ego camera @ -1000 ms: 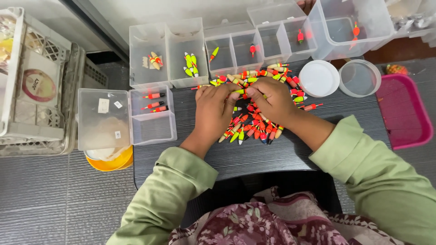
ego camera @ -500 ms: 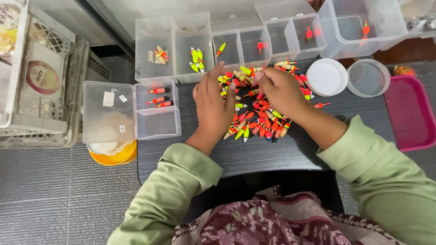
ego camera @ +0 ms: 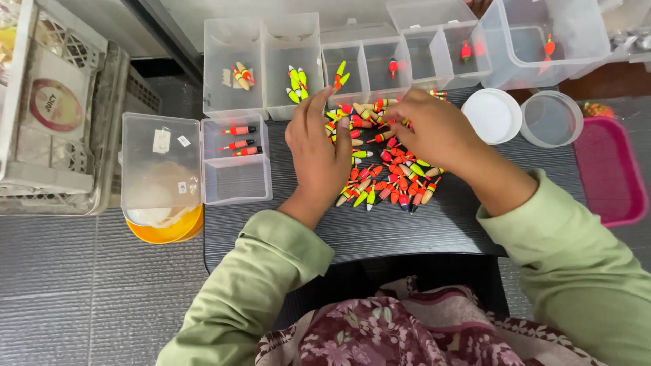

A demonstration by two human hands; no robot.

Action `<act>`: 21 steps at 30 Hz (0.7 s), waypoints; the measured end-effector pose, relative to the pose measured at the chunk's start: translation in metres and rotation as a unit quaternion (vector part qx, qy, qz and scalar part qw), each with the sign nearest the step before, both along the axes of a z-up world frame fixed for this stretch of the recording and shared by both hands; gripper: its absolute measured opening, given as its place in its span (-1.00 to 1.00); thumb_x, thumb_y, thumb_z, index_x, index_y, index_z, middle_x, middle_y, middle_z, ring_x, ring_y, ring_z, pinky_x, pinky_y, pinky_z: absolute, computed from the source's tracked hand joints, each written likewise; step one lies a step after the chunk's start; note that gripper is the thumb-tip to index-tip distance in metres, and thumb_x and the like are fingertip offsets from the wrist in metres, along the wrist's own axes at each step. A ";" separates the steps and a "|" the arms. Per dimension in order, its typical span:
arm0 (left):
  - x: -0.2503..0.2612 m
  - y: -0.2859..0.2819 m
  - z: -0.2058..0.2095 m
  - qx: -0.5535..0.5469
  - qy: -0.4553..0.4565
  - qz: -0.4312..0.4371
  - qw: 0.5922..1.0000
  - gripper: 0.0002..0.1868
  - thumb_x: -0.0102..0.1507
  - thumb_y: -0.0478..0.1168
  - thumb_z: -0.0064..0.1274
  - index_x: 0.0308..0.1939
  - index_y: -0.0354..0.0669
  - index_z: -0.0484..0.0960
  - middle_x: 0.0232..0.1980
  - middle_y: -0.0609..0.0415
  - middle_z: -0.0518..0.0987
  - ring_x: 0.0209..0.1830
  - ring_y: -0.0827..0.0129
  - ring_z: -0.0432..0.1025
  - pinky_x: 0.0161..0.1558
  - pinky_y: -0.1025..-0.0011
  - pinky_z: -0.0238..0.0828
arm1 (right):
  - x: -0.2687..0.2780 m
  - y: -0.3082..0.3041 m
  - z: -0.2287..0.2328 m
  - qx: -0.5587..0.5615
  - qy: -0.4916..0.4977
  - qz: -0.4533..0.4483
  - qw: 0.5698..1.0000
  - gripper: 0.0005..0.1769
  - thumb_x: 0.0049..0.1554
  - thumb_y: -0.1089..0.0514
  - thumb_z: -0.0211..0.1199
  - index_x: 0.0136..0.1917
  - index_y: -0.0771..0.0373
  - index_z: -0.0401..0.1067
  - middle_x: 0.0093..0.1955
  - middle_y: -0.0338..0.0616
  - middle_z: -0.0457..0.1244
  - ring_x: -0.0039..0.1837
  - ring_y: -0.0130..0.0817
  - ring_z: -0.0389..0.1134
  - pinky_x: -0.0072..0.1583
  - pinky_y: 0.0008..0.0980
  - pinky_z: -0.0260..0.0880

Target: Sorting small, multi-colored fishing floats from a pile into different compartments of plastic storage organizers.

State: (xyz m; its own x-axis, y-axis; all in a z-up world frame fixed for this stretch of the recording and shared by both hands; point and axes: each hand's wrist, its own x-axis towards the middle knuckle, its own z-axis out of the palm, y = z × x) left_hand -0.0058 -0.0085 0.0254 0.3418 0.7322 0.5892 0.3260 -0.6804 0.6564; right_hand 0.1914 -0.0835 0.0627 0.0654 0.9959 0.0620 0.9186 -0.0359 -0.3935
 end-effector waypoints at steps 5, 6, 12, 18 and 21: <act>0.005 0.006 -0.023 0.021 0.061 -0.023 0.998 -0.63 0.33 -0.27 0.08 0.22 -0.04 0.46 0.08 0.05 0.40 0.06 0.09 0.40 0.21 -0.05 0.15 | 0.007 -0.003 -0.022 -0.075 -0.078 -0.001 0.994 -0.71 0.20 0.00 0.23 0.12 0.13 0.55 0.05 -0.02 0.28 0.08 0.09 0.40 0.04 -0.04 0.43; 0.007 0.008 -0.031 0.029 0.092 -0.034 0.995 -0.66 0.32 -0.22 0.09 0.19 0.05 0.52 0.06 0.12 0.42 0.10 0.15 0.36 0.25 -0.04 0.09 | 0.006 -0.003 -0.023 -0.070 -0.082 0.003 0.994 -0.69 0.22 -0.01 0.22 0.14 0.14 0.56 0.05 -0.01 0.29 0.10 0.09 0.39 0.05 -0.04 0.43; 0.008 0.014 -0.037 0.096 0.135 -0.052 0.985 -0.79 0.21 -0.10 0.22 -0.06 0.24 0.67 -0.19 0.31 0.48 -0.06 0.34 0.31 0.22 0.11 0.08 | -0.001 -0.003 -0.024 -0.053 -0.048 0.001 0.997 -0.71 0.16 -0.08 0.27 0.08 0.06 0.55 0.03 -0.10 0.26 0.14 0.04 0.36 0.08 -0.07 0.39; 0.009 0.013 -0.042 0.074 0.183 -0.054 0.979 -0.86 0.31 -0.11 0.16 -0.07 0.12 0.71 -0.20 0.22 0.54 -0.03 0.30 0.33 0.25 0.06 -0.01 | 0.008 0.000 -0.049 0.083 0.016 0.059 0.995 -0.80 0.19 0.11 0.30 0.10 0.14 0.49 -0.09 -0.18 0.32 0.08 -0.07 0.39 0.10 -0.11 0.40; 0.008 0.014 -0.041 0.074 0.172 -0.051 0.981 -0.88 0.36 -0.13 0.07 -0.08 0.11 0.70 -0.25 0.21 0.56 -0.07 0.30 0.38 0.21 0.12 0.04 | 0.006 0.001 -0.048 0.134 0.073 0.076 0.985 -0.82 0.21 0.19 0.31 0.08 0.23 0.47 -0.13 -0.13 0.35 0.00 -0.07 0.39 0.05 -0.11 0.40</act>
